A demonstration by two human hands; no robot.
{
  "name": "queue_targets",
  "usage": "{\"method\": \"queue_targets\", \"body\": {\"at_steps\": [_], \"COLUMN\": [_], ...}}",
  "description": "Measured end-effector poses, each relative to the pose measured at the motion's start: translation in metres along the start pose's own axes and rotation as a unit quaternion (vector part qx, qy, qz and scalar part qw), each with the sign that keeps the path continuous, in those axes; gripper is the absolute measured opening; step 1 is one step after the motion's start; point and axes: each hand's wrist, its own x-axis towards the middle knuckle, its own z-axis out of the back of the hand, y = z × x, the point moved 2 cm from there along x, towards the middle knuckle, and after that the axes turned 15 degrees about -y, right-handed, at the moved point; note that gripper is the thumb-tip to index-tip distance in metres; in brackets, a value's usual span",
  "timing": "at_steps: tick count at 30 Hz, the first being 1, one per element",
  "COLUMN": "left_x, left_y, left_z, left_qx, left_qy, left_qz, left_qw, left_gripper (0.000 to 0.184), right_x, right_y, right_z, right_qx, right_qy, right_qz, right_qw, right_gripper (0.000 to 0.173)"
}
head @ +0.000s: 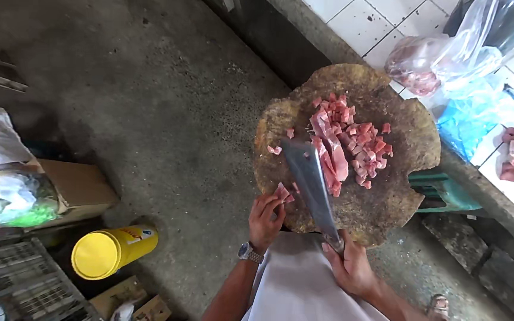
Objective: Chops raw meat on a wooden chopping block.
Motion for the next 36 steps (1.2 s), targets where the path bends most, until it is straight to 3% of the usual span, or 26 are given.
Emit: {"method": "queue_targets", "body": {"at_steps": [1,3,4,7,12,14,16,20,22,24,27,30,32,36], "left_x": [0.000,-0.003,-0.003,-0.002,0.012,0.021,0.035,0.062,0.070,0.077,0.089,0.110,0.126,0.141], "left_y": [0.000,0.001,0.001,-0.004,-0.025,-0.028,-0.033,-0.043,-0.051,-0.059,-0.072,-0.082,-0.084,-0.073], "left_z": [0.000,-0.001,-0.002,0.000,-0.007,-0.019,-0.033,-0.041,-0.048,-0.062,-0.092,-0.118,-0.127,-0.137], "left_qx": [0.006,0.023,0.028,0.064,0.113,0.105,0.090,0.118,0.111,0.076,0.068,0.121,0.159,0.126], "left_qy": [-0.006,-0.011,-0.012,-0.010,0.049,0.062,0.077,0.086,0.099,0.136,0.247,0.363,0.403,0.410], "left_qz": [-0.003,-0.007,-0.009,-0.004,0.082,0.085,0.093,0.067,0.012,-0.071,-0.183,-0.221,-0.243,-0.322], "left_qw": [1.000,1.000,1.000,0.998,0.989,0.989,0.989,0.987,0.989,0.985,0.949,0.897,0.868,0.844], "left_gripper": [0.010,0.008,0.008,0.010,0.026,0.024,0.019,0.028,0.026,0.027,0.040,0.048,0.053,0.034], "right_x": [-0.005,-0.004,-0.001,0.010,0.017,0.016,0.011,-0.007,-0.024,-0.038,-0.042,-0.037,-0.029,-0.010], "right_y": [-0.009,-0.025,-0.032,-0.032,-0.032,-0.038,-0.046,-0.060,-0.067,-0.073,-0.076,-0.084,-0.095,-0.102], "right_z": [-0.005,-0.010,-0.010,0.002,0.023,0.030,0.033,0.042,0.043,0.042,0.042,0.048,0.054,0.061], "right_qx": [-0.040,-0.108,-0.104,-0.056,0.031,0.053,0.041,-0.071,-0.140,-0.189,-0.188,-0.060,0.074,0.157], "right_qy": [0.058,0.248,0.274,0.232,0.059,0.000,-0.062,-0.141,-0.119,-0.046,-0.009,-0.026,-0.007,-0.036], "right_qz": [-0.030,-0.167,-0.205,-0.215,-0.181,-0.185,-0.181,-0.165,-0.196,-0.257,-0.295,-0.332,-0.384,-0.397], "right_qw": [0.997,0.948,0.934,0.947,0.981,0.981,0.981,0.974,0.963,0.947,0.937,0.941,0.921,0.904], "right_gripper": [0.046,0.051,0.051,0.050,0.042,0.038,0.038,0.041,0.044,0.045,0.044,0.039,0.037,0.035]}}
